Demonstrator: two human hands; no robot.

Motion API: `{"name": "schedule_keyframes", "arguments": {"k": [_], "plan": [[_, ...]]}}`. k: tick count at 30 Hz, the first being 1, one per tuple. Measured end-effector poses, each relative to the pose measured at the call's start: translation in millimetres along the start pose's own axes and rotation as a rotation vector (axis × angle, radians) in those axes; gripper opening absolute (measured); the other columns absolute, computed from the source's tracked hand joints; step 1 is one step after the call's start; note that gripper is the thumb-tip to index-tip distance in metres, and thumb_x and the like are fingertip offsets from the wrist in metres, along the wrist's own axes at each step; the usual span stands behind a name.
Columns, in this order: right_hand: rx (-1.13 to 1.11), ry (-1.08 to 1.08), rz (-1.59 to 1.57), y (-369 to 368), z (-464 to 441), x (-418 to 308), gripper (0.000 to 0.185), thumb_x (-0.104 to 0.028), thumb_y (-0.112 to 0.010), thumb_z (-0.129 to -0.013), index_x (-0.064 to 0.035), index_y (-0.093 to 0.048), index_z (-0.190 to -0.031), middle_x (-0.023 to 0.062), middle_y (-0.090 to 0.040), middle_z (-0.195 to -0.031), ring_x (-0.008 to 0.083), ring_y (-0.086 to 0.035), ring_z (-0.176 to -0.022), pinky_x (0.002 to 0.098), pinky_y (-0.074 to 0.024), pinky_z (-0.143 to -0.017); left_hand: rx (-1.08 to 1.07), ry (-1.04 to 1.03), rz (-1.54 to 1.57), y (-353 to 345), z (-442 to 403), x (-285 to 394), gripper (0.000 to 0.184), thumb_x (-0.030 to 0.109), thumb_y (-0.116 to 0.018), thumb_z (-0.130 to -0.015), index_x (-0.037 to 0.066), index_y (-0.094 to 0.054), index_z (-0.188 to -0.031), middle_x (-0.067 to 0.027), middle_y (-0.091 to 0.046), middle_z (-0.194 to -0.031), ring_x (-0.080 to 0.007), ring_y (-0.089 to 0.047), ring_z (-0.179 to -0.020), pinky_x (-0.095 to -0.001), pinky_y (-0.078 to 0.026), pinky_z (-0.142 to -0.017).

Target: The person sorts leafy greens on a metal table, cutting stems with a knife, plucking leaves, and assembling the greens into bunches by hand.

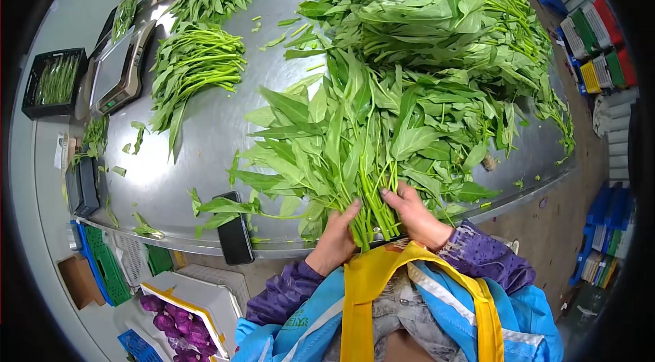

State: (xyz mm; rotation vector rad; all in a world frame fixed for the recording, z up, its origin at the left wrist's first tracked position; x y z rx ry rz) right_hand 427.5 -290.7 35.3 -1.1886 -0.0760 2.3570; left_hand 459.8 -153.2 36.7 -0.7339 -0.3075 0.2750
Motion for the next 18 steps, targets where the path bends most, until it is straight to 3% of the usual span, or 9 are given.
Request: {"name": "schedule_keyframes", "arguments": {"k": [4, 6, 8, 10, 12, 14, 16, 17, 18], "plan": [[-0.082, 0.165, 0.396, -1, 2, -6, 0.04, -0.02, -0.044, -0.092, 0.0038, -0.038, -0.124, 0.0159, -0.054, -0.111, 0.0262, -0.052, -0.103, 0.0325, -0.0398, -0.089, -0.029, 0.058, -0.215, -12, -4, 4, 0.039, 0.015, -0.061, -0.083, 0.006, -0.046, -0.117, -0.0051, -0.057, -0.107, -0.0178, -0.056, -0.097, -0.0346, -0.049, -0.08], [-0.102, 0.387, 0.708, -5, 6, -14, 0.046, -0.027, -0.039, -0.093, 0.0039, -0.034, -0.126, 0.0226, -0.047, -0.119, 0.0327, -0.047, -0.109, 0.0354, -0.0376, -0.092, -0.07, 0.075, -0.234, -17, -1, 5, 0.04, 0.011, -0.063, -0.081, 0.006, -0.046, -0.117, -0.0048, -0.057, -0.107, -0.0164, -0.056, -0.096, -0.0324, -0.049, -0.079], [-0.143, 0.504, 0.78, -7, 9, -27, 0.049, -0.029, -0.038, -0.092, 0.0028, -0.031, -0.128, 0.0266, -0.039, -0.125, 0.0369, -0.042, -0.114, 0.0377, -0.0384, -0.091, -0.174, -0.115, -0.469, -25, 3, 9, 0.039, 0.008, -0.058, -0.083, 0.005, -0.042, -0.119, -0.0054, -0.056, -0.107, -0.0154, -0.057, -0.094, -0.0315, -0.049, -0.08], [-0.145, 0.627, 1.061, -9, 11, -35, 0.051, -0.028, -0.041, -0.09, 0.0024, -0.029, -0.129, 0.0264, -0.038, -0.126, 0.0387, -0.042, -0.113, 0.041, -0.0406, -0.088, -0.147, -0.109, -0.437, -31, 7, 6, 0.036, 0.008, -0.062, -0.08, 0.004, -0.049, -0.114, -0.0015, -0.058, -0.101, -0.0111, -0.056, -0.089, -0.0262, -0.046, -0.078], [-0.146, 0.632, 1.132, -14, 11, -46, 0.053, -0.027, -0.043, -0.088, 0.001, -0.028, -0.13, 0.0239, -0.041, -0.125, 0.0394, -0.044, -0.11, 0.0435, -0.0424, -0.084, -0.158, -0.205, -0.522, -32, 7, 9, 0.032, 0.007, -0.063, -0.079, 0.004, -0.052, -0.11, -0.0014, -0.059, -0.099, -0.0109, -0.055, -0.09, -0.0262, -0.045, -0.079], [-0.232, 0.482, 1.168, -21, 13, -57, 0.051, -0.027, -0.043, -0.088, -0.0001, -0.031, -0.128, 0.0211, -0.047, -0.121, 0.0394, -0.048, -0.104, 0.0434, -0.0433, -0.081, -0.17, -0.259, -0.58, -33, 10, 19, 0.035, 0.003, -0.061, -0.08, 0.003, -0.048, -0.113, -0.0037, -0.057, -0.102, -0.012, -0.056, -0.091, -0.0282, -0.048, -0.078], [-0.251, 0.496, 1.151, -20, 10, -61, 0.046, -0.03, -0.046, -0.088, -0.0013, -0.039, -0.123, 0.0172, -0.055, -0.111, 0.0343, -0.055, -0.097, 0.0395, -0.0445, -0.08, -0.242, -0.338, -0.794, -38, 20, 33, 0.033, 0.002, -0.061, -0.079, 0.003, -0.05, -0.111, -0.0034, -0.058, -0.099, -0.0116, -0.056, -0.089, -0.0275, -0.047, -0.077], [-0.423, 0.395, 1.008, -20, 9, -59, 0.044, -0.031, -0.047, -0.088, -0.001, -0.042, -0.12, 0.0151, -0.057, -0.107, 0.0293, -0.057, -0.093, 0.0364, -0.0449, -0.079, -0.187, -0.494, -0.882, -39, 25, 41, 0.032, 0.002, -0.062, -0.078, 0.002, -0.052, -0.108, -0.004, -0.06, -0.097, -0.0116, -0.055, -0.088, -0.0266, -0.047, -0.076], [-0.588, 0.291, 0.859, -21, 9, -58, 0.041, -0.032, -0.048, -0.089, -0.0006, -0.046, -0.116, 0.013, -0.06, -0.102, 0.0244, -0.058, -0.089, 0.0333, -0.0453, -0.078, -0.183, -0.508, -0.887, -38, 30, 50, 0.032, 0.002, -0.062, -0.078, 0.002, -0.052, -0.108, -0.004, -0.06, -0.097, -0.0116, -0.055, -0.088, -0.0266, -0.047, -0.076]]}}
Point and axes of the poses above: each hand's wrist, its own z-axis away from the middle knuckle, its own y-axis out of the back of the hand, x = y × z, the point moved 4 cm from there along -z, towards the middle knuckle
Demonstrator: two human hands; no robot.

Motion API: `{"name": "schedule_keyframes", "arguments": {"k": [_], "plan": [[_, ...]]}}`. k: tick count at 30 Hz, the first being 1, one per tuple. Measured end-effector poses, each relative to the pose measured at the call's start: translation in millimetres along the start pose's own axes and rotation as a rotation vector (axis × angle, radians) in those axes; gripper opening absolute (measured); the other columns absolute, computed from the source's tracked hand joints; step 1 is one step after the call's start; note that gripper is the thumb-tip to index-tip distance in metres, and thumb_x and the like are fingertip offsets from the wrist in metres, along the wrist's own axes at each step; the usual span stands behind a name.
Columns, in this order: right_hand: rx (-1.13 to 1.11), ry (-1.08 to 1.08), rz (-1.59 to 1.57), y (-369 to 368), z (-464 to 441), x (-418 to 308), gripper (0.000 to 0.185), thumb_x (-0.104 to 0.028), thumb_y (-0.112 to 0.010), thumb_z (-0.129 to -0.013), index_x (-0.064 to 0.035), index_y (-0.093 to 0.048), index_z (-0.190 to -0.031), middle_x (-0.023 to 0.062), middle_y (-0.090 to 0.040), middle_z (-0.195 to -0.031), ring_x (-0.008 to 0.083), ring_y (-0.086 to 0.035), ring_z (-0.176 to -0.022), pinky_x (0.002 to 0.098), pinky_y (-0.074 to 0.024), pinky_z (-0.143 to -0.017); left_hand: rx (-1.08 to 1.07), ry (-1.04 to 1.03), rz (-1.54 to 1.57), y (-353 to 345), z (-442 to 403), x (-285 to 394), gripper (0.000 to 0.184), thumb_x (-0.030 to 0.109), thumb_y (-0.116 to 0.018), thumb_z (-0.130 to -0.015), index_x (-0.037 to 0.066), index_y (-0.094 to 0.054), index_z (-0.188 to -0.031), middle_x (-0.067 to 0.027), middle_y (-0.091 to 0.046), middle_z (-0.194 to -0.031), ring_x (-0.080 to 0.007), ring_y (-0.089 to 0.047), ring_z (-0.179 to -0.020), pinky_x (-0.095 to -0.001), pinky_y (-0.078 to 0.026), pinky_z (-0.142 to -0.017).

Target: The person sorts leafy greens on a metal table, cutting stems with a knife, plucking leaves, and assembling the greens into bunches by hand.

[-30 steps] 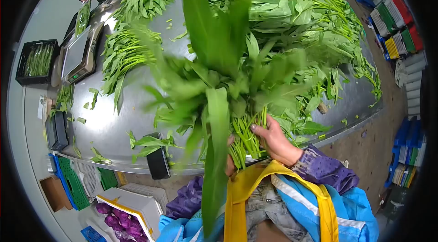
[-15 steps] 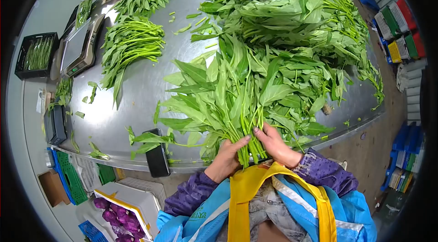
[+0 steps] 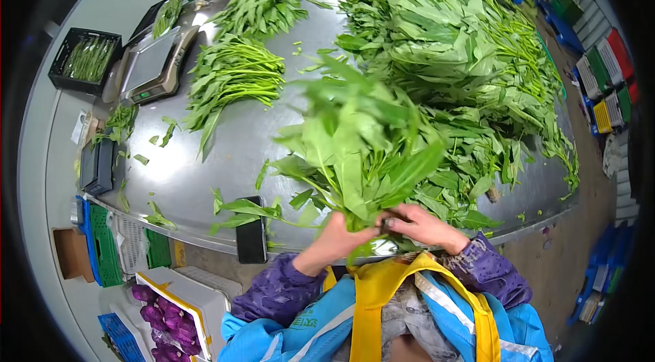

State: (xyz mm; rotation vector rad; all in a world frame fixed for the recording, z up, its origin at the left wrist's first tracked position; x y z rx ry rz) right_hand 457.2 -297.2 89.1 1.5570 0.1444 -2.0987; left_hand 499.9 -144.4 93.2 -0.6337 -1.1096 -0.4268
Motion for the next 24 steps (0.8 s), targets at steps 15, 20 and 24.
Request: {"name": "schedule_keyframes", "arguments": {"k": [15, 20, 24], "plan": [[0.157, -0.282, -0.078, -12, 39, 63, 0.033, -0.016, -0.059, -0.084, 0.0019, -0.052, -0.111, 0.0088, -0.06, -0.093, 0.0137, -0.056, -0.084, 0.0264, -0.0458, -0.075, 0.381, -0.511, -1.815, 156, 0, 7, 0.047, 0.001, -0.049, -0.071, 0.006, -0.047, -0.117, -0.008, -0.051, -0.093, -0.0231, -0.05, -0.093, -0.039, -0.034, -0.088], [0.23, -0.195, -0.059, -11, 40, 62, 0.036, -0.023, -0.061, -0.082, 0.0015, -0.054, -0.107, 0.0143, -0.063, -0.089, 0.0225, -0.06, -0.08, 0.0314, -0.0473, -0.071, 0.392, -0.498, -1.808, 158, 0, 2, 0.051, 0.001, -0.05, -0.072, 0.01, -0.046, -0.122, -0.0062, -0.052, -0.094, -0.0223, -0.049, -0.092, -0.0399, -0.033, -0.089], [0.223, -0.203, -0.065, -12, 39, 65, 0.035, -0.023, -0.061, -0.082, 0.0015, -0.054, -0.107, 0.0143, -0.063, -0.089, 0.0218, -0.06, -0.079, 0.0311, -0.0472, -0.071, 0.499, -0.671, -1.902, 144, 7, 21, 0.05, 0.007, -0.051, -0.073, 0.025, -0.053, -0.12, -0.0026, -0.053, -0.093, -0.0192, -0.05, -0.092, -0.0415, -0.032, -0.09]]}}
Point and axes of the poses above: each hand's wrist, its own z-axis away from the middle knuckle, its own y-axis out of the back of the hand, x = y × z, the point moved 4 cm from there along -z, towards the middle knuckle
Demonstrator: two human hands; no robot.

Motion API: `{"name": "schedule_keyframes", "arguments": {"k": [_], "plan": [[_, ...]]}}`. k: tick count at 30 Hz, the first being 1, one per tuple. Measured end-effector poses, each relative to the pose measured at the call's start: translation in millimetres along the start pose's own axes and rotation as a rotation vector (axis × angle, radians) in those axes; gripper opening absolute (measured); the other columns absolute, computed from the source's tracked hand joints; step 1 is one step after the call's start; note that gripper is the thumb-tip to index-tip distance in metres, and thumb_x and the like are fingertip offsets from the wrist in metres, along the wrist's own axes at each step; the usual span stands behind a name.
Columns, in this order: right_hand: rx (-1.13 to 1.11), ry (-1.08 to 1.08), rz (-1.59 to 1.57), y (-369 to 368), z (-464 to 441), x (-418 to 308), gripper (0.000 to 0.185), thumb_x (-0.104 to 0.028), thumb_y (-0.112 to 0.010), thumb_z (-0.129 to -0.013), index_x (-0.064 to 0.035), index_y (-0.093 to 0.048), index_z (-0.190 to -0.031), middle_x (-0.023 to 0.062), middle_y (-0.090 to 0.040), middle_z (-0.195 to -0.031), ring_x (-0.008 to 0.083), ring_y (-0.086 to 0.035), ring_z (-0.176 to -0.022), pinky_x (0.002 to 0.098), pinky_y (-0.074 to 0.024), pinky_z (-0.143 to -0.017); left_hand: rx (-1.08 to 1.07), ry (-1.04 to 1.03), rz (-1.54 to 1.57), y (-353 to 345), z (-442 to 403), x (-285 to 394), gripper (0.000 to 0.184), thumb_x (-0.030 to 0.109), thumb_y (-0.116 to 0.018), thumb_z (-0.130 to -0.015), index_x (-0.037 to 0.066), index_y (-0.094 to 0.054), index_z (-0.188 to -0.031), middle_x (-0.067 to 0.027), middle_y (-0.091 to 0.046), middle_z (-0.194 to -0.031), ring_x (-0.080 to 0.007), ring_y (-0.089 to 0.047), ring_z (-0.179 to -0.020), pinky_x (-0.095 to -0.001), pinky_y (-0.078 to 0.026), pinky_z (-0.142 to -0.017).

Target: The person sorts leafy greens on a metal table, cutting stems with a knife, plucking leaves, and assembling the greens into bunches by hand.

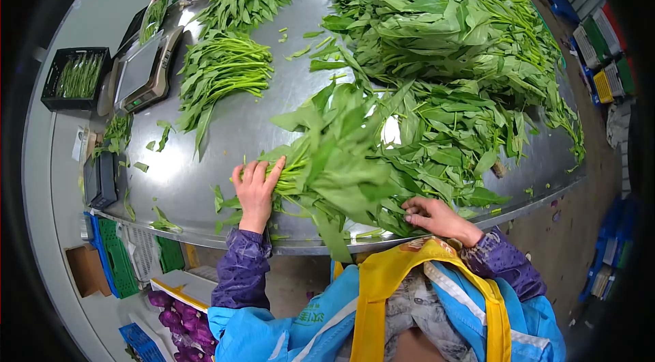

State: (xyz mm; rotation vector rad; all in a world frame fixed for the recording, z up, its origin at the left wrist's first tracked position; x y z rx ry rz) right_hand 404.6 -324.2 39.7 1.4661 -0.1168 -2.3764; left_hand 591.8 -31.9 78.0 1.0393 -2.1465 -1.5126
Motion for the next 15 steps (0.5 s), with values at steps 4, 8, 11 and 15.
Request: {"name": "schedule_keyframes", "arguments": {"k": [4, 8, 11, 15], "plan": [[-0.001, -0.016, 0.004, 1, 0, -5, 0.034, -0.021, -0.061, -0.082, 0.0014, -0.055, -0.106, 0.0139, -0.063, -0.088, 0.0208, -0.06, -0.079, 0.0303, -0.0469, -0.071, 0.092, -0.036, -0.033, 11, -9, 1, 0.038, 0.012, -0.052, -0.072, 0.025, -0.063, -0.107, -0.0011, -0.054, -0.09, -0.0176, -0.051, -0.091, -0.0409, -0.031, -0.09], [-0.015, -0.037, -0.031, 0, -8, -2, 0.033, -0.02, -0.061, -0.082, 0.0013, -0.055, -0.106, 0.0128, -0.063, -0.088, 0.0192, -0.06, -0.08, 0.0295, -0.0465, -0.072, 0.095, -0.08, -0.05, 8, -11, -4, 0.044, 0.013, -0.054, -0.071, 0.035, -0.06, -0.109, 0.0014, -0.054, -0.088, -0.0152, -0.051, -0.089, -0.0422, -0.032, -0.089], [-0.013, -0.053, -0.076, 3, -11, -1, 0.032, -0.018, -0.06, -0.082, 0.0021, -0.054, -0.106, 0.0103, -0.063, -0.089, 0.0156, -0.058, -0.081, 0.0278, -0.0459, -0.074, 0.107, -0.1, -0.011, 10, -18, -13, 0.046, 0.01, -0.055, -0.071, 0.033, -0.059, -0.11, 0.0013, -0.054, -0.087, -0.0159, -0.051, -0.088, -0.0414, -0.032, -0.089], [-0.067, -0.161, -0.177, 3, -17, 9, 0.031, -0.012, -0.058, -0.083, 0.004, -0.052, -0.108, 0.0082, -0.062, -0.089, 0.0113, -0.056, -0.08, 0.0244, -0.0462, -0.071, 0.246, 0.002, 0.096, 23, -47, -68, 0.042, 0.009, -0.055, -0.071, 0.016, -0.056, -0.113, -0.003, -0.056, -0.093, -0.0191, -0.053, -0.09, -0.0383, -0.032, -0.091]]}}
Point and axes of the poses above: each hand's wrist, its own z-axis away from the middle knuckle, its own y-axis out of the back of the hand, x = y × z, the point moved 4 cm from there along -z, towards the middle knuckle
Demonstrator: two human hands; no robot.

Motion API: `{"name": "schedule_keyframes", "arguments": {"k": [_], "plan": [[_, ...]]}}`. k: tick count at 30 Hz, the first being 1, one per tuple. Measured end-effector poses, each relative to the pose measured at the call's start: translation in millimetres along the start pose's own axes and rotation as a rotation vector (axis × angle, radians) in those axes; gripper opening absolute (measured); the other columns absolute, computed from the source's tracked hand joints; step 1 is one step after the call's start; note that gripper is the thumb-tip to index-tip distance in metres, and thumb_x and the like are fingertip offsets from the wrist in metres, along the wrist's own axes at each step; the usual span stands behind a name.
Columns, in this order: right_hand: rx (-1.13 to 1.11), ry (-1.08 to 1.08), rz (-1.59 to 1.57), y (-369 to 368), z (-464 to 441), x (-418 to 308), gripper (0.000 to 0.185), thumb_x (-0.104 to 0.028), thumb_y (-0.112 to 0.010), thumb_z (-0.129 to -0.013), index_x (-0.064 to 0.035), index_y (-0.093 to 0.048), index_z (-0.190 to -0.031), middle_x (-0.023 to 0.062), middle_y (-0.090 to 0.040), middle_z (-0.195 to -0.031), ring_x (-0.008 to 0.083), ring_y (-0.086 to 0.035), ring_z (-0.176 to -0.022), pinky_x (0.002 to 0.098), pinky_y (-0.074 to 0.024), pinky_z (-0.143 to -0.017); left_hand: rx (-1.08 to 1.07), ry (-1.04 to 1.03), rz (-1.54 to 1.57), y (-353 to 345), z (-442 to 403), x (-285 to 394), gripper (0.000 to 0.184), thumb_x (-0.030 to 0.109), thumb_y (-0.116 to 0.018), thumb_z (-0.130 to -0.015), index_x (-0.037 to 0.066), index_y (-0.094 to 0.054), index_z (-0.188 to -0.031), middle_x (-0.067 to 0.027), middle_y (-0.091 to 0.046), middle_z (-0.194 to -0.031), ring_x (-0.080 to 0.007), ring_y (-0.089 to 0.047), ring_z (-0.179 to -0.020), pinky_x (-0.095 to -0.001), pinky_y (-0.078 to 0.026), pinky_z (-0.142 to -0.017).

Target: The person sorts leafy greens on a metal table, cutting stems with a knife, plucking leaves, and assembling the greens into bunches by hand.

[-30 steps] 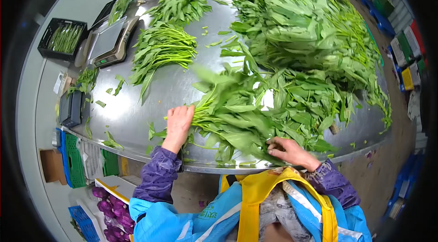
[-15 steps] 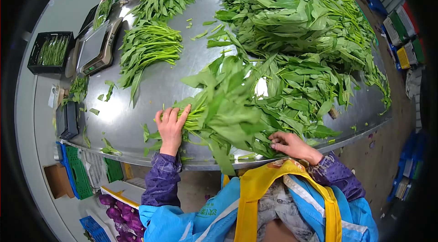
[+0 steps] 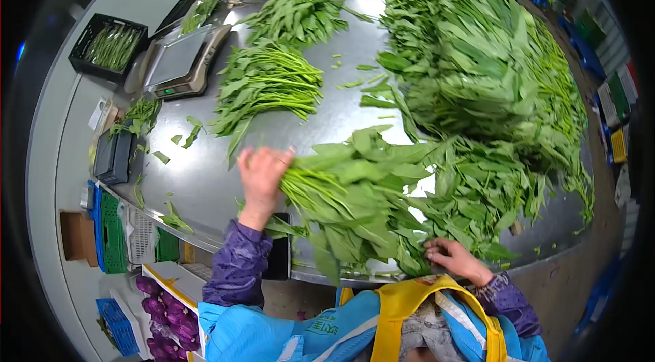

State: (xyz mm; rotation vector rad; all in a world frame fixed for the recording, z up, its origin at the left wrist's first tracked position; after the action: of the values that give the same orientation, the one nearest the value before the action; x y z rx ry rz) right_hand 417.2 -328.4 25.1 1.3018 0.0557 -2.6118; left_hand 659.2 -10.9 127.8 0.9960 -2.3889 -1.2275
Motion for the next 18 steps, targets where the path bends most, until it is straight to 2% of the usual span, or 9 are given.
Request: {"name": "schedule_keyframes", "arguments": {"k": [1, 3, 4, 6, 7, 9, 11, 15, 18], "plan": [[0.006, 0.009, 0.009, 0, 1, -10, 0.03, -0.009, -0.057, -0.083, 0.004, -0.052, -0.109, 0.0073, -0.061, -0.088, 0.011, -0.056, -0.079, 0.024, -0.0464, -0.069, 0.01, 0.008, -0.009, 1, -12, -14, 0.042, 0.009, -0.055, -0.071, 0.016, -0.056, -0.113, -0.003, -0.056, -0.093, -0.0191, -0.053, -0.09, -0.0383, -0.032, -0.091], [-0.007, -0.034, -0.012, 1, -3, -8, 0.03, -0.008, -0.057, -0.083, 0.0038, -0.051, -0.109, 0.0066, -0.061, -0.086, 0.0107, -0.056, -0.078, 0.0238, -0.0464, -0.069, 0.356, 0.426, 0.147, 9, -26, -54, 0.038, 0.006, -0.053, -0.078, 0.006, -0.05, -0.115, -0.0065, -0.056, -0.099, -0.0215, -0.055, -0.092, -0.0369, -0.032, -0.092], [-0.011, -0.072, 0.008, 1, -5, -9, 0.03, -0.009, -0.058, -0.083, 0.0037, -0.051, -0.11, 0.0062, -0.061, -0.085, 0.0103, -0.056, -0.077, 0.0233, -0.0463, -0.068, 0.363, 0.426, 0.152, -2, -23, -70, 0.038, 0.006, -0.053, -0.078, 0.006, -0.05, -0.115, -0.0065, -0.056, -0.099, -0.0215, -0.055, -0.092, -0.0369, -0.032, -0.092], [-0.01, -0.09, -0.03, 1, -7, -8, 0.031, -0.009, -0.058, -0.083, 0.0037, -0.051, -0.11, 0.0061, -0.061, -0.085, 0.01, -0.056, -0.076, 0.0232, -0.0464, -0.067, 0.451, 0.999, 1.19, -65, 2, -116, 0.03, 0.009, -0.049, -0.086, 0.001, -0.047, -0.115, -0.0079, -0.055, -0.103, -0.0247, -0.054, -0.093, -0.0373, -0.037, -0.09], [-0.018, -0.107, -0.073, 1, -9, -8, 0.031, -0.009, -0.058, -0.084, 0.0037, -0.051, -0.111, 0.006, -0.061, -0.085, 0.0097, -0.056, -0.075, 0.023, -0.0464, -0.066, 0.851, 1.18, 1.73, -89, 0, -121, 0.026, 0.014, -0.05, -0.089, 0.002, -0.048, -0.112, -0.007, -0.056, -0.106, -0.0266, -0.054, -0.094, -0.0397, -0.042, -0.087], [-0.018, -0.109, -0.071, 1, -11, -19, 0.032, -0.009, -0.057, -0.084, 0.0038, -0.049, -0.112, 0.0061, -0.061, -0.085, 0.0089, -0.056, -0.071, 0.0228, -0.0477, -0.063, 0.568, 1.315, 1.493, -141, -10, -111, 0.028, 0.016, -0.055, -0.086, 0.003, -0.05, -0.11, -0.0097, -0.056, -0.107, -0.0276, -0.054, -0.094, -0.0421, -0.045, -0.082], [-0.02, -0.153, -0.091, 0, -12, -34, 0.033, -0.008, -0.058, -0.084, 0.0039, -0.049, -0.113, 0.0066, -0.061, -0.087, 0.0086, -0.056, -0.071, 0.0218, -0.048, -0.063, 0.432, 1.774, 2.186, -198, 4, -108, 0.029, 0.018, -0.057, -0.085, 0.005, -0.051, -0.109, -0.0111, -0.057, -0.106, -0.0278, -0.055, -0.094, -0.0436, -0.044, -0.082], [0.025, -0.005, -0.1, -5, -21, -64, 0.035, -0.005, -0.058, -0.081, 0.0006, -0.05, -0.115, 0.0057, -0.061, -0.086, 0.0082, -0.056, -0.067, 0.0211, -0.0477, -0.061, 0.387, 1.668, 2.147, -218, 3, -99, 0.029, 0.02, -0.058, -0.084, 0.006, -0.052, -0.109, -0.0103, -0.057, -0.108, -0.0284, -0.054, -0.096, -0.0449, -0.043, -0.083], [0.02, 0.321, 0.462, -22, -40, -84, 0.044, -0.017, -0.068, -0.074, -0.0078, -0.053, -0.114, 0.0051, -0.059, -0.1, 0.0177, -0.056, -0.088, 0.0288, -0.0464, -0.074, 0.467, 1.541, 2.172, -192, 2, -88, 0.031, 0.024, -0.058, -0.085, 0.008, -0.053, -0.11, -0.009, -0.057, -0.109, -0.0268, -0.054, -0.097, -0.0419, -0.042, -0.084]]}}
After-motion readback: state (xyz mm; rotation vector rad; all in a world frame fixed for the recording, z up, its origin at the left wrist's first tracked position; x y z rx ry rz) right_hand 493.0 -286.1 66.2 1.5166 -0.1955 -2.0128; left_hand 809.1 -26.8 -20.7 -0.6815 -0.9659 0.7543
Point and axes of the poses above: each hand's wrist, its own z-axis away from the middle knuckle, its own y-axis out of the back of the hand, x = y × z, the point moved 4 cm from there along -z, towards the middle knuckle
